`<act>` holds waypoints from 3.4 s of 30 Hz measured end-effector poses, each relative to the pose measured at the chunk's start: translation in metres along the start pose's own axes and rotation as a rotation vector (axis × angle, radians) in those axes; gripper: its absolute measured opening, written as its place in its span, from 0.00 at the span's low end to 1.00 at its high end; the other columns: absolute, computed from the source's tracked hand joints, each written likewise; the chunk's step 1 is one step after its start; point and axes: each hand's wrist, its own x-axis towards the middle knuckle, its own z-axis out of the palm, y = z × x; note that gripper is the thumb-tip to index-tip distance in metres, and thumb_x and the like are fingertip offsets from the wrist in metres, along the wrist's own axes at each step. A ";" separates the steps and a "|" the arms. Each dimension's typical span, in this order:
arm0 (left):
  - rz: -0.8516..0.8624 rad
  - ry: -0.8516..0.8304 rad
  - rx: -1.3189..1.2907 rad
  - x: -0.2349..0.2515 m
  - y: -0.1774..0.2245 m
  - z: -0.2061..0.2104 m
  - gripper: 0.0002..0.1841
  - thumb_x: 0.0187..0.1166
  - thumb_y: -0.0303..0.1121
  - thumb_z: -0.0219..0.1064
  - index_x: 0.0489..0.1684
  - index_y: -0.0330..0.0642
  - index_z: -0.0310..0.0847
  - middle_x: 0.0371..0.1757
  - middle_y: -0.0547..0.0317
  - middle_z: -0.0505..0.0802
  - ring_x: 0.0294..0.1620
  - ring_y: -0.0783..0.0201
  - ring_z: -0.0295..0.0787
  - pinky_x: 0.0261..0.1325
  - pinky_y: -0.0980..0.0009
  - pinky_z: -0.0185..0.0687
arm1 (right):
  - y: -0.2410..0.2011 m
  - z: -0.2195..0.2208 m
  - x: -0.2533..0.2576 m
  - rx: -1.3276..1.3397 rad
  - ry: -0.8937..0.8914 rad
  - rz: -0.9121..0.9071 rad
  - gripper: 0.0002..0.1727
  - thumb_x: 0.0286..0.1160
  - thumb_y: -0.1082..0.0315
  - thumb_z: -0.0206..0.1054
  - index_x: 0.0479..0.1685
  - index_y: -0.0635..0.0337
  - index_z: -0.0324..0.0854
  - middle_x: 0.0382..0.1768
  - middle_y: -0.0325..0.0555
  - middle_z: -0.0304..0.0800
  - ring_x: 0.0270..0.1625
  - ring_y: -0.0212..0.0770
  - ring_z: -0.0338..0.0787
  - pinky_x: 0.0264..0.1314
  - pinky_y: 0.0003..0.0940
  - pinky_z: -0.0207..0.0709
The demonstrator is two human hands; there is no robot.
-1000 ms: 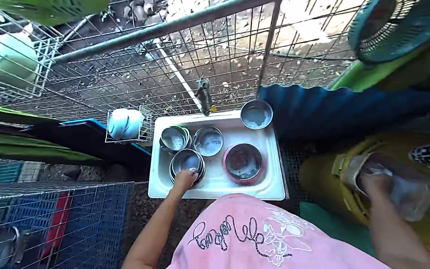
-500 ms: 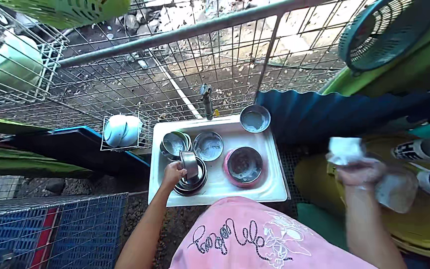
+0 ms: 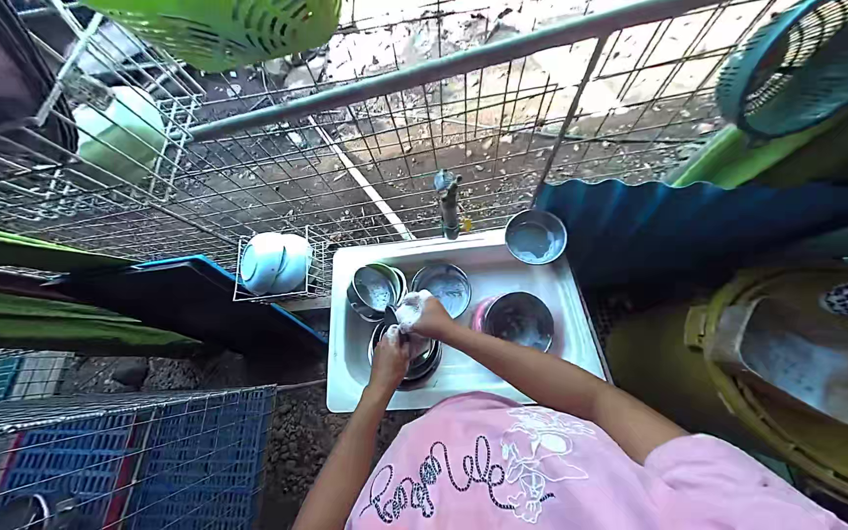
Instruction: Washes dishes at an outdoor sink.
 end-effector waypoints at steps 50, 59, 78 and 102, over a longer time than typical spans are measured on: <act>0.307 -0.112 -0.841 0.010 0.102 -0.004 0.10 0.56 0.25 0.73 0.36 0.39 0.88 0.30 0.72 0.94 0.33 0.80 0.91 0.43 0.77 0.89 | 0.024 -0.120 -0.055 0.661 0.255 -0.144 0.13 0.86 0.73 0.50 0.43 0.68 0.81 0.34 0.38 0.86 0.39 0.26 0.86 0.49 0.27 0.82; -0.222 -0.040 -1.164 0.041 0.099 0.008 0.20 0.96 0.40 0.45 0.62 0.32 0.77 0.45 0.50 0.91 0.45 0.60 0.89 0.51 0.60 0.88 | 0.036 -0.104 -0.041 0.296 0.354 -0.133 0.18 0.87 0.66 0.56 0.58 0.72 0.85 0.49 0.52 0.91 0.50 0.35 0.87 0.58 0.33 0.80; -0.205 -0.168 -1.059 0.060 0.091 0.020 0.16 0.95 0.35 0.45 0.56 0.36 0.79 0.37 0.57 0.89 0.37 0.68 0.87 0.44 0.67 0.85 | 0.021 -0.080 -0.030 -0.038 0.386 -0.202 0.28 0.72 0.57 0.70 0.69 0.66 0.84 0.67 0.56 0.90 0.76 0.49 0.84 0.84 0.52 0.69; -0.231 -0.057 -1.057 0.134 0.073 0.012 0.25 0.91 0.26 0.48 0.86 0.34 0.54 0.63 0.38 0.82 0.48 0.58 0.85 0.47 0.65 0.84 | -0.079 -0.155 0.024 -0.280 0.872 -0.343 0.23 0.57 0.66 0.81 0.51 0.71 0.89 0.47 0.64 0.95 0.51 0.61 0.95 0.56 0.63 0.84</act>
